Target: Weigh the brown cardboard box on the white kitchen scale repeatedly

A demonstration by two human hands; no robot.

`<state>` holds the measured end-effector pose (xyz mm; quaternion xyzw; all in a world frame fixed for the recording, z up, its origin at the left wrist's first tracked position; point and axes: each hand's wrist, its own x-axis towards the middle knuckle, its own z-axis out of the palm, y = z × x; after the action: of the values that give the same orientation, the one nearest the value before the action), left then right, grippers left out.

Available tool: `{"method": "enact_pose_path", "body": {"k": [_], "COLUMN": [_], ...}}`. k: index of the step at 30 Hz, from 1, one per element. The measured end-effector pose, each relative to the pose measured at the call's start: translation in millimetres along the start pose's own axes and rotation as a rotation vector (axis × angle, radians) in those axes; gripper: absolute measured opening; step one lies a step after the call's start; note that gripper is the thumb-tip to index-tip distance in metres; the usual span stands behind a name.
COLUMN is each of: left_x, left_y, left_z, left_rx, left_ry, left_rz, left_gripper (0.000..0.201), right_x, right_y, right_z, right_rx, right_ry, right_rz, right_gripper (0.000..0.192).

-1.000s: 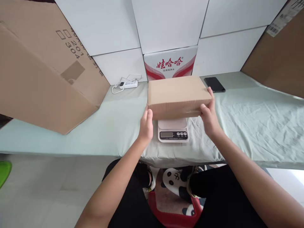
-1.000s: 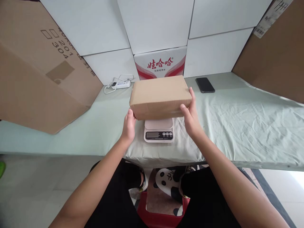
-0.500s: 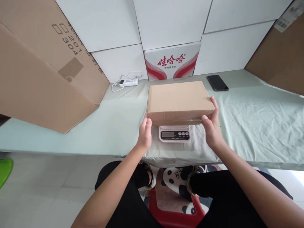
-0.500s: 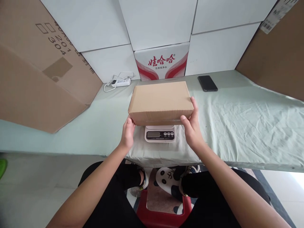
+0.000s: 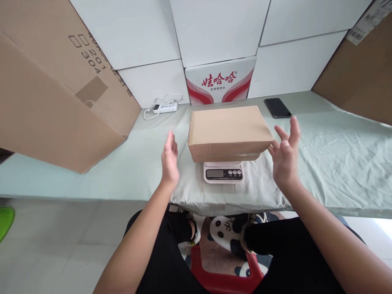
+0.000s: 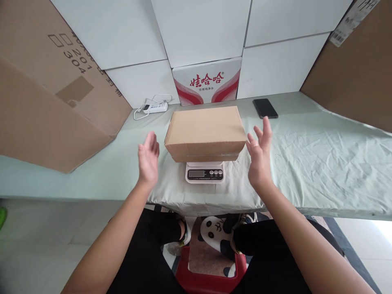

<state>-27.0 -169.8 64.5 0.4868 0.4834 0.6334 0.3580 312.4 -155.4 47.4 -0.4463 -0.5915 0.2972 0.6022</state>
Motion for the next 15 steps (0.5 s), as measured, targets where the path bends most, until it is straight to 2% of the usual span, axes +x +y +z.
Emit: {"method": "enact_pose_path", "body": {"k": [3,6,8,12,15], "left_x": [10.0,7.0,1.4,-7.3,-8.0], "left_y": [-2.7,-4.9,-3.6,1.7,2.0], "left_z": [-5.7,5.0,15.9,30.7,33.1], "left_rx": [-0.012,-0.055,-0.085,-0.137,-0.154], "left_ry": [0.009,-0.063,-0.127,-0.239,-0.256], "left_rz": [-0.04,-0.054,-0.045,0.02,0.053], "left_gripper": [0.098,0.096,0.094,0.088,0.084], "right_x": [6.0,8.1,7.8,2.4,-0.2], "right_y": [-2.1,-4.9,-6.8,-7.6,-1.5], "right_z": [0.3,10.2,17.0,24.1,25.9], "right_rx": [0.115,0.151,0.167,0.207,0.13], "right_ry": [0.089,0.003,-0.028,-0.009,-0.031], "right_rz": [0.151,0.204,0.218,0.212,0.117], "right_gripper": [0.08,0.082,0.082,0.079,0.076]}}
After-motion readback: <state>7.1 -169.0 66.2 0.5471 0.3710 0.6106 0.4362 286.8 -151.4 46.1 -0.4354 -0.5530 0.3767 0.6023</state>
